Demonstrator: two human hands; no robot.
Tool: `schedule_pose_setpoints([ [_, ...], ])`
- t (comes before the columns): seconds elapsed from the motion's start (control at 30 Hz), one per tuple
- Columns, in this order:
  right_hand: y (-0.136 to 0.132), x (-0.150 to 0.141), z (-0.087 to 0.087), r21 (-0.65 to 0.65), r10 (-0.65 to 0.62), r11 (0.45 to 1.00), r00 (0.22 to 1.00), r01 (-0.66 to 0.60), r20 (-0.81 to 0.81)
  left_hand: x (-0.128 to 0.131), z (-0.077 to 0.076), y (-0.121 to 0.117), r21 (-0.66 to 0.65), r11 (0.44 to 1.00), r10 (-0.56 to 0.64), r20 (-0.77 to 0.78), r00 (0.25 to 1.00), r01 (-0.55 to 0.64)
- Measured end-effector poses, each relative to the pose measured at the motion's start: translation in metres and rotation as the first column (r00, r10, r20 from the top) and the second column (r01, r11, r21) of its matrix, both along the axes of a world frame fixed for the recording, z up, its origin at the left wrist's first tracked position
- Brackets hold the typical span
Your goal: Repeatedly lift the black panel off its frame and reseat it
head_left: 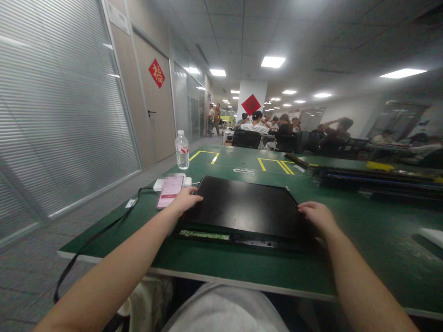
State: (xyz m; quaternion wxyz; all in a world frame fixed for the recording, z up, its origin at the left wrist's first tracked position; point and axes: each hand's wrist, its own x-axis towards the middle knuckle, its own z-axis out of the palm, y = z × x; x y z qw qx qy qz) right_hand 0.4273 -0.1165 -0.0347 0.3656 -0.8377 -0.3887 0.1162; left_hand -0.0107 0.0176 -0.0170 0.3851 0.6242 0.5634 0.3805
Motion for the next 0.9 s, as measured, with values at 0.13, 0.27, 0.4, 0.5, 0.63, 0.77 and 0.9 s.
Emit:
schedule_pose_setpoints([
  [0.13, -0.0009, -0.0005, 0.0008, 0.011, -0.002, 1.000, 1.000, 0.002, -0.026, 0.0004, -0.0035, 0.0026, 0.009, 0.999, -0.031, -0.076, 0.997, 0.032],
  [0.27, -0.0014, 0.0005, -0.0004, 0.035, -0.005, 0.999, 0.999, 0.007, -0.049, 0.0009, -0.0039, 0.0013, -0.012, 0.999, -0.030, -0.095, 0.995, 0.029],
  [0.4, -0.0005, 0.0011, -0.0011, 0.024, -0.006, 1.000, 0.998, 0.007, -0.061, 0.0011, -0.0042, -0.0011, -0.022, 0.998, -0.059, -0.101, 0.993, 0.057],
  [0.5, 0.0001, 0.0007, -0.0003, 0.017, 0.015, 1.000, 0.999, -0.014, -0.030, 0.0015, -0.0036, -0.0029, 0.014, 0.999, -0.041, -0.142, 0.989, 0.044],
  [0.63, 0.0000, 0.0008, 0.0013, 0.002, 0.019, 1.000, 1.000, -0.019, -0.020, 0.0020, -0.0011, -0.0058, 0.021, 0.999, -0.026, -0.201, 0.979, 0.031],
  [0.77, 0.0002, 0.0032, 0.0004, -0.015, 0.002, 1.000, 0.999, -0.003, -0.043, 0.0019, 0.0010, -0.0071, 0.036, 0.999, -0.016, -0.258, 0.966, 0.026],
  [0.9, 0.0015, 0.0059, -0.0021, 0.005, 0.012, 1.000, 0.999, -0.012, -0.043, 0.0018, 0.0009, -0.0060, 0.035, 0.999, -0.021, -0.286, 0.958, 0.032],
])
